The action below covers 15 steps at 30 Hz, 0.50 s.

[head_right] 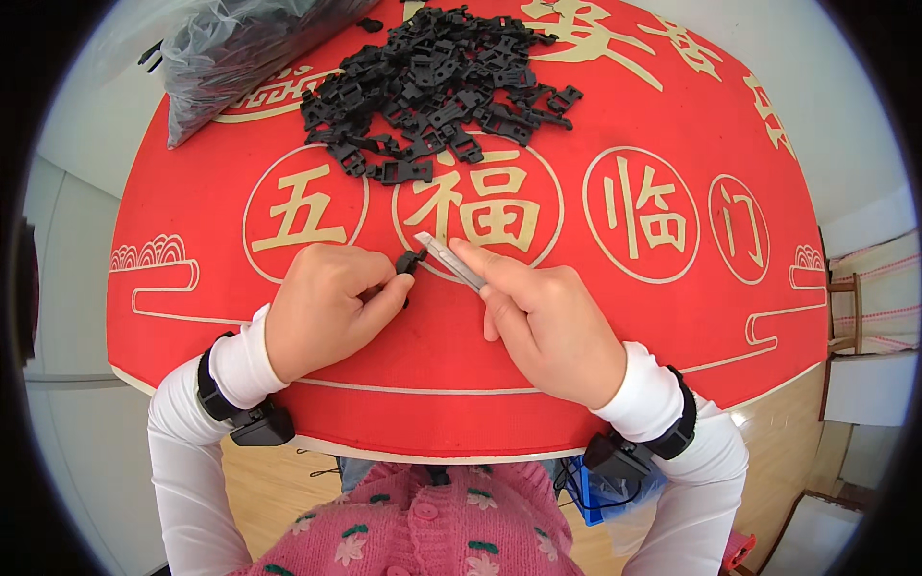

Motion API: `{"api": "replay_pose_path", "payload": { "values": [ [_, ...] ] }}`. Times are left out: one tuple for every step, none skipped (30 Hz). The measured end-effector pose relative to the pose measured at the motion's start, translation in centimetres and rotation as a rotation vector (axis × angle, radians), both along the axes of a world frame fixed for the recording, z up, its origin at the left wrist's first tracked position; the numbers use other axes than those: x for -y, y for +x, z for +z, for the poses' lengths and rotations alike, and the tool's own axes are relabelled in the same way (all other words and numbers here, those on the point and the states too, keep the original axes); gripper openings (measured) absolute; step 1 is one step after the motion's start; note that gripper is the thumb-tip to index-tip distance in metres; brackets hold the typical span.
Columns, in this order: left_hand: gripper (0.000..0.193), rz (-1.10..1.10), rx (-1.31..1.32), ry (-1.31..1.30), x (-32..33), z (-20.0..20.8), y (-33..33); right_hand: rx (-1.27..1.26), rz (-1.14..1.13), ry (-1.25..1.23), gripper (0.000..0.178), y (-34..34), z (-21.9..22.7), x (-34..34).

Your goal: Assembling small black plastic components using a thin metal tool on a table.

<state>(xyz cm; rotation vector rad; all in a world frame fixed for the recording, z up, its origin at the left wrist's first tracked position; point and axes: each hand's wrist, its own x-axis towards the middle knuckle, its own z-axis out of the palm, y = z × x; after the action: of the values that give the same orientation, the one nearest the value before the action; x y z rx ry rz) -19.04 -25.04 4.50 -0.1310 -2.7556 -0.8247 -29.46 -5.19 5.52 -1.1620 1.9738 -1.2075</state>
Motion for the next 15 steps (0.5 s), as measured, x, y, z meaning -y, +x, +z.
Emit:
{"api": "replay_pose_path", "payload": {
  "values": [
    [0.02,0.0,-0.004,0.003,0.0,-0.02,0.02,0.003,-0.006,-0.004,0.041,0.01,-0.03,0.06],
    [0.02,0.003,-0.001,0.005,0.0,-0.01,0.05,0.006,-0.003,-0.002,0.041,0.02,-0.13,0.08],
    [0.02,0.001,0.006,0.012,0.0,0.03,0.09,-0.017,0.001,-0.007,0.041,0.02,-0.25,0.04],
    [0.02,-0.002,0.013,0.02,-0.03,0.04,0.13,-0.038,0.005,-0.011,0.042,0.05,-0.39,-0.04],
    [0.019,-0.004,0.021,0.028,-0.05,0.05,0.18,-0.06,0.008,-0.016,0.043,0.08,-0.52,-0.07],
    [0.019,-0.003,0.024,0.031,-0.05,0.06,0.2,-0.057,0.01,-0.013,0.043,0.08,-0.56,-0.04],
    [0.019,0.0,0.029,0.025,-0.04,0.08,0.2,-0.094,0.021,-0.008,0.043,0.04,-0.52,0.02],
    [0.019,0.002,0.034,0.018,-0.03,0.09,0.2,-0.131,0.032,-0.003,0.043,0.0,-0.48,0.08],
    [0.019,0.004,0.038,0.012,-0.02,0.11,0.18,-0.17,0.043,0.002,0.044,-0.02,-0.46,0.11],
    [0.019,0.005,0.039,0.014,-0.03,0.12,0.17,-0.168,0.044,0.004,0.044,-0.01,-0.52,0.14],
    [0.019,0.005,0.037,0.021,-0.03,0.13,0.15,-0.205,0.043,-0.002,0.044,0.01,-0.62,0.17],
    [0.02,0.005,0.035,0.028,-0.04,0.14,0.15,-0.242,0.042,-0.009,0.044,0.02,-0.73,0.21],
    [0.02,0.005,0.033,0.035,-0.05,0.15,0.14,-0.279,0.041,-0.016,0.045,0.04,-0.8,0.24],
    [0.02,0.005,0.034,0.036,-0.05,0.15,0.15,-0.278,0.042,-0.015,0.045,0.06,-0.88,0.25],
    [0.02,0.005,0.035,0.032,-0.05,0.16,0.15,-0.295,0.04,-0.014,0.045,0.08,-0.94,0.24]
  ]
}}
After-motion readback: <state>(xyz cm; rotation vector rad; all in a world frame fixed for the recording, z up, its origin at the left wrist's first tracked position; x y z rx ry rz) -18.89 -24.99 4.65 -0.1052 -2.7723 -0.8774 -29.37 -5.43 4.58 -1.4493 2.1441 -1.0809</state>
